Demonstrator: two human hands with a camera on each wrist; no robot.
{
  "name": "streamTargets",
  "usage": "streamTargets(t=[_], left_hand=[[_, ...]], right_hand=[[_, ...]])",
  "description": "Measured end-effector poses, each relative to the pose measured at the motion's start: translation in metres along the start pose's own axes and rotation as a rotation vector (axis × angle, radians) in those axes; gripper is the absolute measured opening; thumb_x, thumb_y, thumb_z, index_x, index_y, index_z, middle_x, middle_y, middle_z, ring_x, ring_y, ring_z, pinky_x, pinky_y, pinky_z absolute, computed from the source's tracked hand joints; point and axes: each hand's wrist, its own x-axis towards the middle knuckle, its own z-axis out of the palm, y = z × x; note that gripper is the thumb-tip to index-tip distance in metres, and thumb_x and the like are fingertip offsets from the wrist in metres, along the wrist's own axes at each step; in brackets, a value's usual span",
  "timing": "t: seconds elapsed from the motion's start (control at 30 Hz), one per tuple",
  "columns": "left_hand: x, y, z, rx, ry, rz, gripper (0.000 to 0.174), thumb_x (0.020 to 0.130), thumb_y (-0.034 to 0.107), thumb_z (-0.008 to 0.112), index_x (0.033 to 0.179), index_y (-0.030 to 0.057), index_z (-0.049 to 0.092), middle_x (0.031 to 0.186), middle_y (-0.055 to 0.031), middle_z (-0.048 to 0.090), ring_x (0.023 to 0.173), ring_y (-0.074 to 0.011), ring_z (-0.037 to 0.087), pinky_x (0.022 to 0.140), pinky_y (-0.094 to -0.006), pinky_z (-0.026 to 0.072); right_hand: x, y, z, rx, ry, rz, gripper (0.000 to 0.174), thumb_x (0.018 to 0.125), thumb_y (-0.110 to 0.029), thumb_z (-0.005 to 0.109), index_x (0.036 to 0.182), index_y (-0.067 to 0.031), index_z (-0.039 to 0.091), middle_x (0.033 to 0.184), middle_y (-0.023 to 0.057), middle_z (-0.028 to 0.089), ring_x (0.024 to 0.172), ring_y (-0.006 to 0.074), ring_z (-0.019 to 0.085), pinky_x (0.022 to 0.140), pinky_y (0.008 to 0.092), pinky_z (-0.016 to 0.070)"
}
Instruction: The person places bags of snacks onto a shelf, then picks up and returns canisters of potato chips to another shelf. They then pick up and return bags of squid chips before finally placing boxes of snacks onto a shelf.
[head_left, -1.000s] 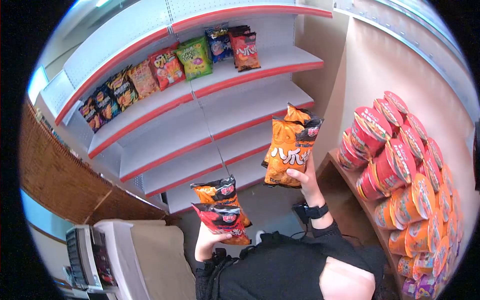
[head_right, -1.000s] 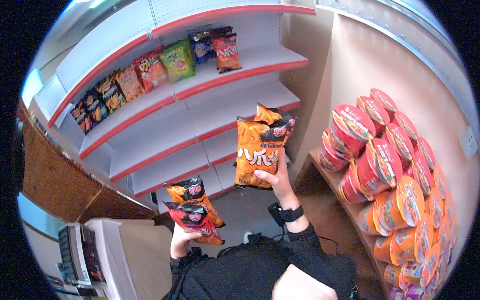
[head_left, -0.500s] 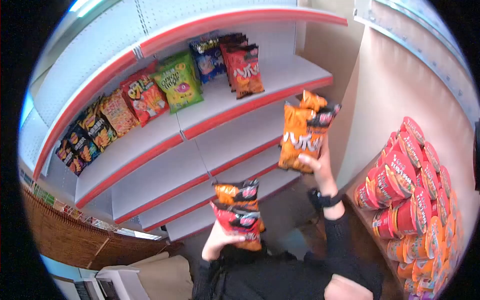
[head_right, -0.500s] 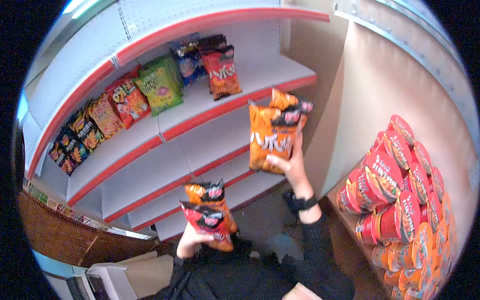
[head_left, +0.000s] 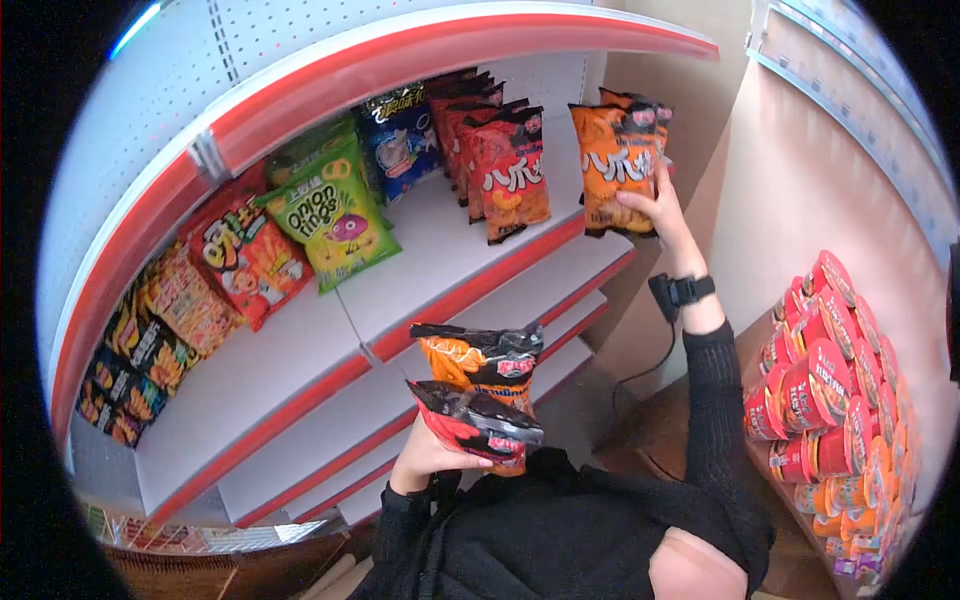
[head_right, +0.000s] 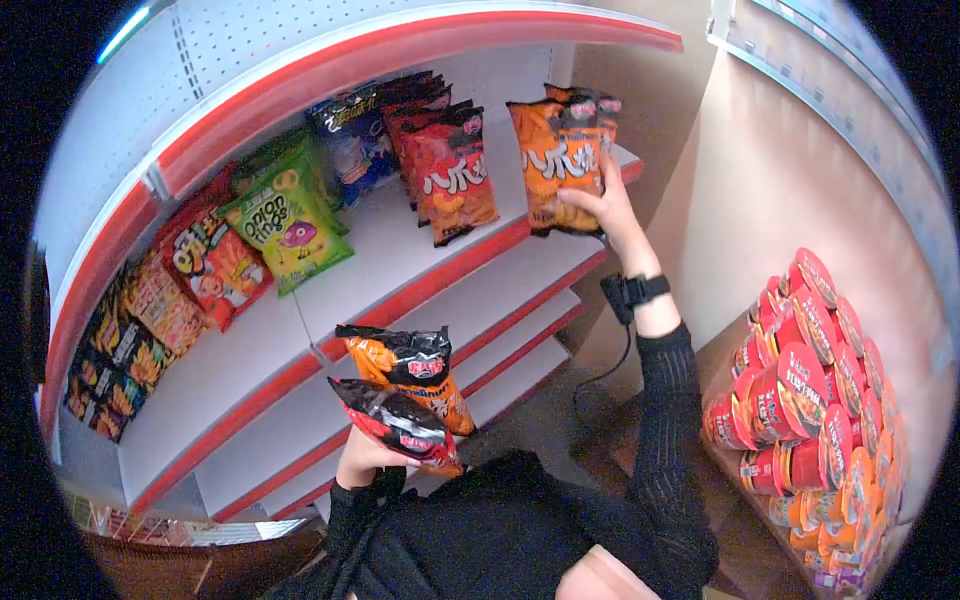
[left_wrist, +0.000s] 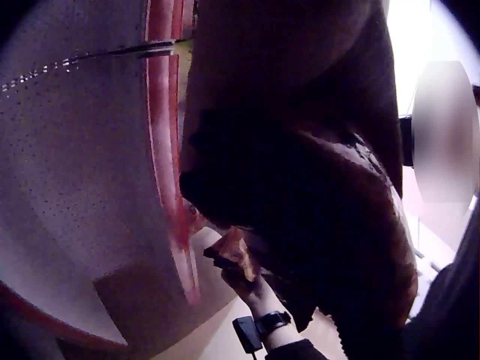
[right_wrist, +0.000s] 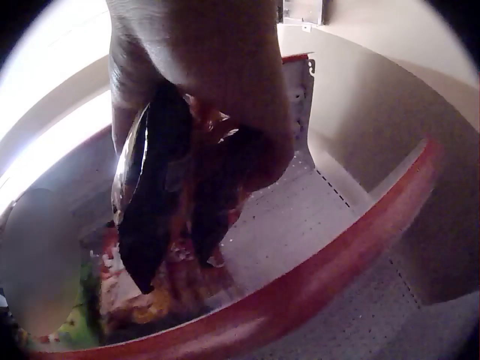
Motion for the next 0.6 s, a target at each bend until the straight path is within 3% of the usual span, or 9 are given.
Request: streamTargets(t=[0.07, 0.13, 0.2, 0.23, 0.27, 0.37, 0.47, 0.53, 0.6], left_hand=[[0.010, 0.014, 0.001, 0.074, 0.013, -0.055, 0.071, 0.048, 0.011, 0.087, 0.111, -0.0008, 0.055, 0.107, -0.0078, 0.062, 0.100, -0.0197, 0.058, 0.089, -0.0352, 0.0444], [0.012, 0.007, -0.009, 0.060, -0.008, -0.078, 0.074, 0.048, 0.011, 0.087, 0.113, -0.0007, 0.054, 0.110, -0.0081, 0.060, 0.103, -0.0190, 0.056, 0.091, -0.0354, 0.0431], [0.018, 0.006, -0.008, -0.112, 0.030, -0.036, 0.078, 0.049, 0.012, 0.087, 0.117, -0.0007, 0.051, 0.114, -0.0098, 0.058, 0.105, -0.0204, 0.055, 0.092, -0.0364, 0.0424], [0.019, -0.001, -0.015, -0.031, -0.019, 0.028, 0.081, 0.049, 0.012, 0.087, 0.119, -0.0008, 0.049, 0.116, -0.0108, 0.057, 0.106, -0.0215, 0.055, 0.092, -0.0374, 0.0423], [0.021, 0.003, -0.013, -0.076, 0.056, -0.040, 0.079, 0.049, 0.015, 0.087, 0.118, -0.0011, 0.051, 0.115, -0.0106, 0.057, 0.105, -0.0219, 0.055, 0.091, -0.0371, 0.0424], [0.029, -0.012, -0.019, 0.042, 0.113, 0.030, 0.070, 0.051, 0.017, 0.086, 0.112, -0.0015, 0.056, 0.107, -0.0091, 0.061, 0.099, -0.0219, 0.058, 0.089, -0.0373, 0.0435], [0.033, -0.016, -0.023, -0.003, 0.151, -0.056, 0.068, 0.052, 0.017, 0.085, 0.111, -0.0017, 0.057, 0.105, -0.0088, 0.062, 0.098, -0.0216, 0.058, 0.087, -0.0373, 0.0443], [0.040, -0.013, -0.025, -0.035, 0.163, -0.098, 0.066, 0.053, 0.018, 0.085, 0.109, -0.0016, 0.057, 0.104, -0.0089, 0.062, 0.097, -0.0214, 0.058, 0.086, -0.0369, 0.0449], [0.051, -0.006, -0.017, 0.002, 0.217, 0.042, 0.059, 0.062, 0.013, 0.076, 0.114, -0.0037, 0.053, 0.106, -0.0117, 0.060, 0.094, -0.0234, 0.059, 0.084, -0.0388, 0.0472]], right_hand=[[0.045, 0.000, -0.004, -0.159, -0.071, -0.047, 0.077, 0.063, -0.024, 0.077, 0.127, 0.0017, 0.041, 0.128, 0.0151, 0.035, 0.120, 0.0269, 0.037, 0.101, 0.0358, 0.0303], [0.082, 0.013, -0.012, -0.646, -0.123, -0.133, 0.080, 0.067, -0.022, 0.074, 0.133, 0.0000, 0.036, 0.124, 0.0140, 0.038, 0.120, 0.0254, 0.038, 0.100, 0.0355, 0.0321], [0.131, 0.044, -0.011, -0.676, -0.154, -0.137, 0.081, 0.065, -0.024, 0.075, 0.132, -0.0005, 0.037, 0.123, 0.0150, 0.037, 0.120, 0.0271, 0.037, 0.101, 0.0352, 0.0308], [0.153, 0.055, -0.011, -0.702, -0.181, -0.142, 0.082, 0.064, -0.027, 0.076, 0.132, -0.0010, 0.038, 0.122, 0.0161, 0.037, 0.121, 0.0288, 0.035, 0.101, 0.0349, 0.0294], [0.171, 0.059, -0.008, -0.709, -0.206, -0.139, 0.082, 0.064, -0.027, 0.076, 0.132, -0.0010, 0.038, 0.122, 0.0161, 0.037, 0.121, 0.0288, 0.035, 0.101, 0.0349, 0.0294], [0.214, 0.068, 0.020, -0.582, -0.271, -0.070, 0.085, 0.063, -0.028, 0.076, 0.133, -0.0015, 0.037, 0.125, 0.0184, 0.037, 0.121, 0.0304, 0.034, 0.101, 0.0344, 0.0294], [0.242, 0.076, 0.035, -0.548, -0.319, -0.087, 0.084, 0.064, -0.024, 0.075, 0.134, -0.0009, 0.035, 0.126, 0.0186, 0.040, 0.119, 0.0285, 0.038, 0.099, 0.0332, 0.0325], [0.260, 0.094, 0.035, -0.249, -0.399, -0.053, 0.083, 0.068, -0.018, 0.072, 0.137, -0.0003, 0.029, 0.127, 0.0176, 0.044, 0.115, 0.0257, 0.045, 0.098, 0.0329, 0.0356], [0.255, 0.100, 0.033, -0.056, -0.429, 0.002, 0.081, 0.071, -0.009, 0.068, 0.138, 0.0009, 0.023, 0.126, 0.0152, 0.046, 0.112, 0.0224, 0.049, 0.097, 0.0314, 0.0371]])
